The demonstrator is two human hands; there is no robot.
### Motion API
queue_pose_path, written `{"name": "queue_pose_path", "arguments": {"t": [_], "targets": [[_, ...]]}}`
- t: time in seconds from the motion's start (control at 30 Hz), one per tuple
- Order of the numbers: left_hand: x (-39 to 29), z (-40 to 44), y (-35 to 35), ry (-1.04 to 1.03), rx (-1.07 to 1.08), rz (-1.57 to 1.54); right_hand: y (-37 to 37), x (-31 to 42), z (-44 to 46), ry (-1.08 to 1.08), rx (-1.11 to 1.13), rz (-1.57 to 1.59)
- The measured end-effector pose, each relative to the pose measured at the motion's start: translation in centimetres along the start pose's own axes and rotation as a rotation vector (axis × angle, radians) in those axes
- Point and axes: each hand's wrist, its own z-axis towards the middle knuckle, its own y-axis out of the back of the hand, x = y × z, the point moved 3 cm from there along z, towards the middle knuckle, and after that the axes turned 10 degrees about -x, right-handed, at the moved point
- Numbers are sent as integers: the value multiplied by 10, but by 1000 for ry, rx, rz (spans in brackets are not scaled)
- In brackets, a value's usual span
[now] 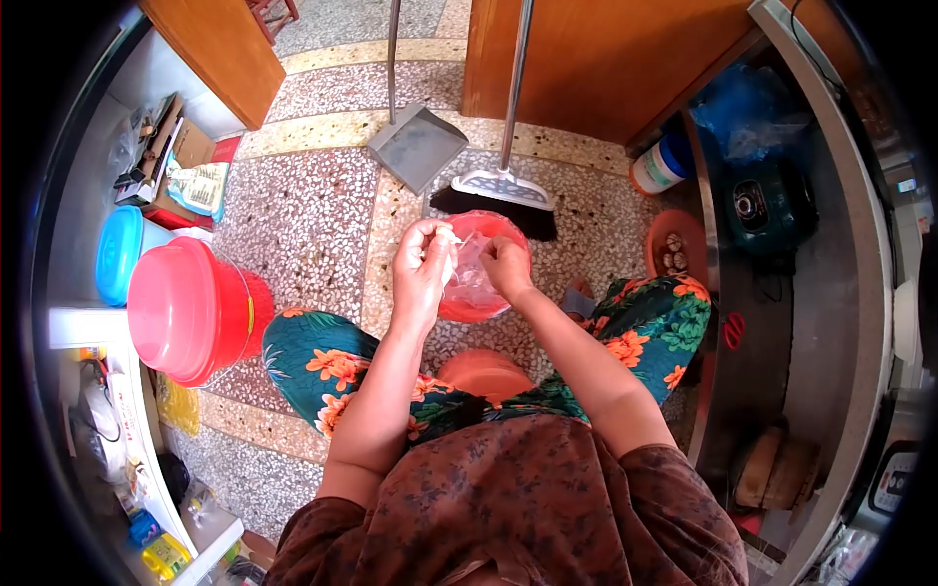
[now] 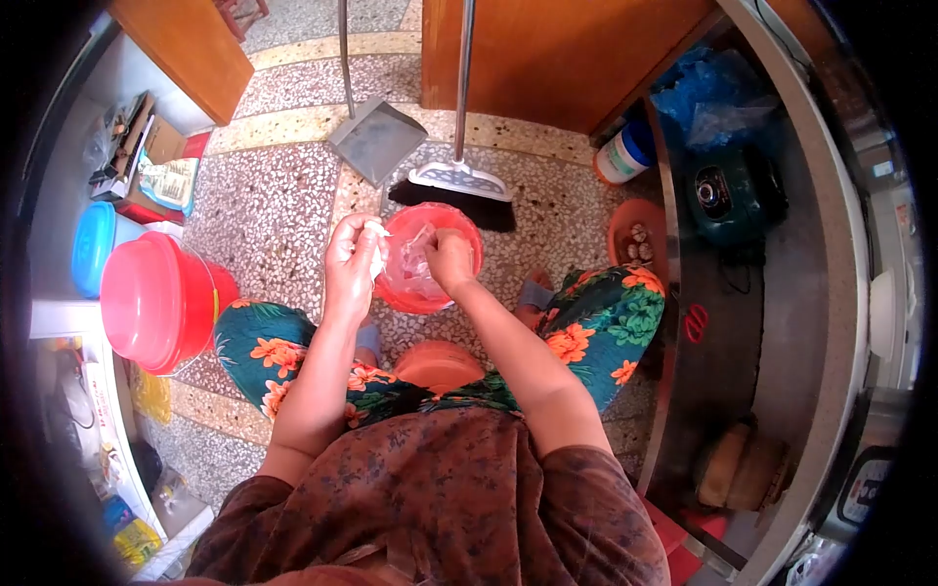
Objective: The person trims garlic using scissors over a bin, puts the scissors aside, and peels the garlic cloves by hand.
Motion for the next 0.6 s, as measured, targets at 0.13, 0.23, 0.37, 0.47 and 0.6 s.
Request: {"name": "queue_pose_path", "arguments": {"t": [0.13, 0.23, 0.37, 0.47, 0.6], "targets": [[1, 0, 1, 4, -8, -10, -13, -13, 1, 64, 8, -189], [2, 0, 3, 7, -28, -5, -23, -28, 2, 51, 53, -271], [2, 1, 5, 7, -28, -1, -28, -40, 3, 46, 89, -250], [3, 2, 5, 18, -31, 2, -30, -46, 4, 39, 93, -206], [3, 2, 5, 27, -29, 18, -26, -41, 7, 34, 99, -84]]}}
